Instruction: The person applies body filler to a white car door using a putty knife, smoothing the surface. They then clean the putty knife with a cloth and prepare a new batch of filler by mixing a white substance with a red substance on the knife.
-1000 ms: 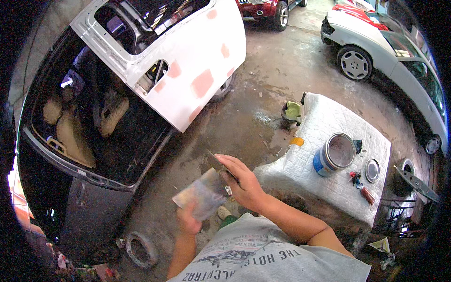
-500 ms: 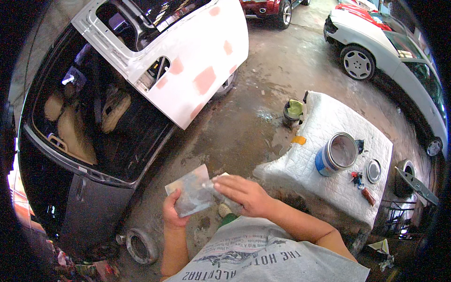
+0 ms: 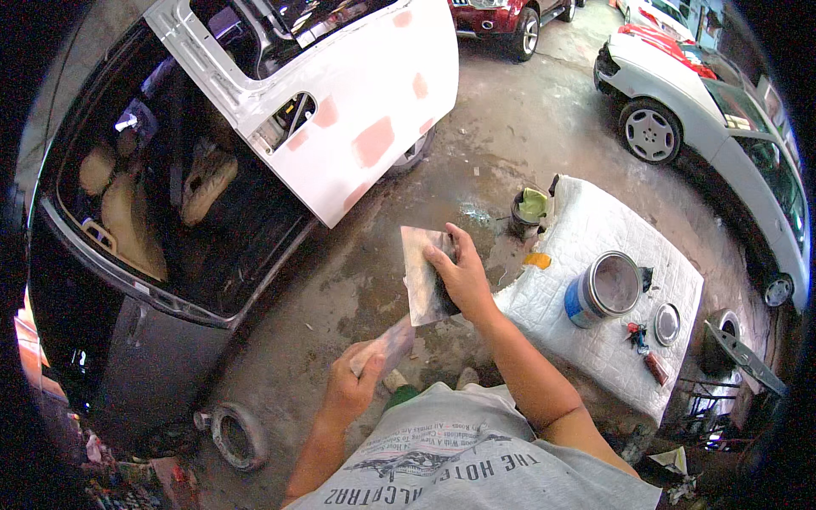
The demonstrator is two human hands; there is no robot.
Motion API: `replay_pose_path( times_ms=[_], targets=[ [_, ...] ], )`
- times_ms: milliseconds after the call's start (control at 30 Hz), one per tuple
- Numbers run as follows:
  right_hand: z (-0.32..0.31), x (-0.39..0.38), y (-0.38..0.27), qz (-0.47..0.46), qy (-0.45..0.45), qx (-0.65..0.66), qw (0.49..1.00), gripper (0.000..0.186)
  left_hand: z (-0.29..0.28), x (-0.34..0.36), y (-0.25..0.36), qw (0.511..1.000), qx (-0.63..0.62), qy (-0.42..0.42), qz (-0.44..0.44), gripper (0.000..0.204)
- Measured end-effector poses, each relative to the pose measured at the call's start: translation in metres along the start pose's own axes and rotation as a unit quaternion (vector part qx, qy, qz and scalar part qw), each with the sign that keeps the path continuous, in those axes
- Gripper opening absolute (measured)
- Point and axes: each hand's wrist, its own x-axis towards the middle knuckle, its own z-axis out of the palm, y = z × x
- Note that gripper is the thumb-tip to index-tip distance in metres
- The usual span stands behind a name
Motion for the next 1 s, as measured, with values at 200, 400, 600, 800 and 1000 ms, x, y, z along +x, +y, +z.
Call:
replay_pose_path(
  times_ms=[200,400,600,800,1000],
  targets=[
    [0.028,-0.021,0.032,-0.052,0.002,-0.081,0.995,0.056,0.005,0.010,0.022,0.993,0.054,0.058,0.090,0.026],
    [0.021,-0.104,0.024,0.013,-0.139,-0.152,0.978,0.063,0.012,0.020,-0.015,0.977,-0.094,0.178,-0.067,0.027],
    [0.009,-0.091,-0.021,0.310,-0.105,0.269,0.906,0.052,0.046,0.020,-0.005,0.829,-0.510,0.156,-0.169,0.029],
    [-0.032,-0.075,-0.053,0.246,-0.168,0.104,0.949,0.039,0.038,0.005,-0.032,0.870,-0.423,-0.102,-0.232,0.021],
    [-0.052,-0.073,-0.053,0.186,-0.291,-0.076,0.935,0.038,0.006,0.016,-0.034,0.931,-0.203,-0.216,-0.213,0.021]
  ],
)
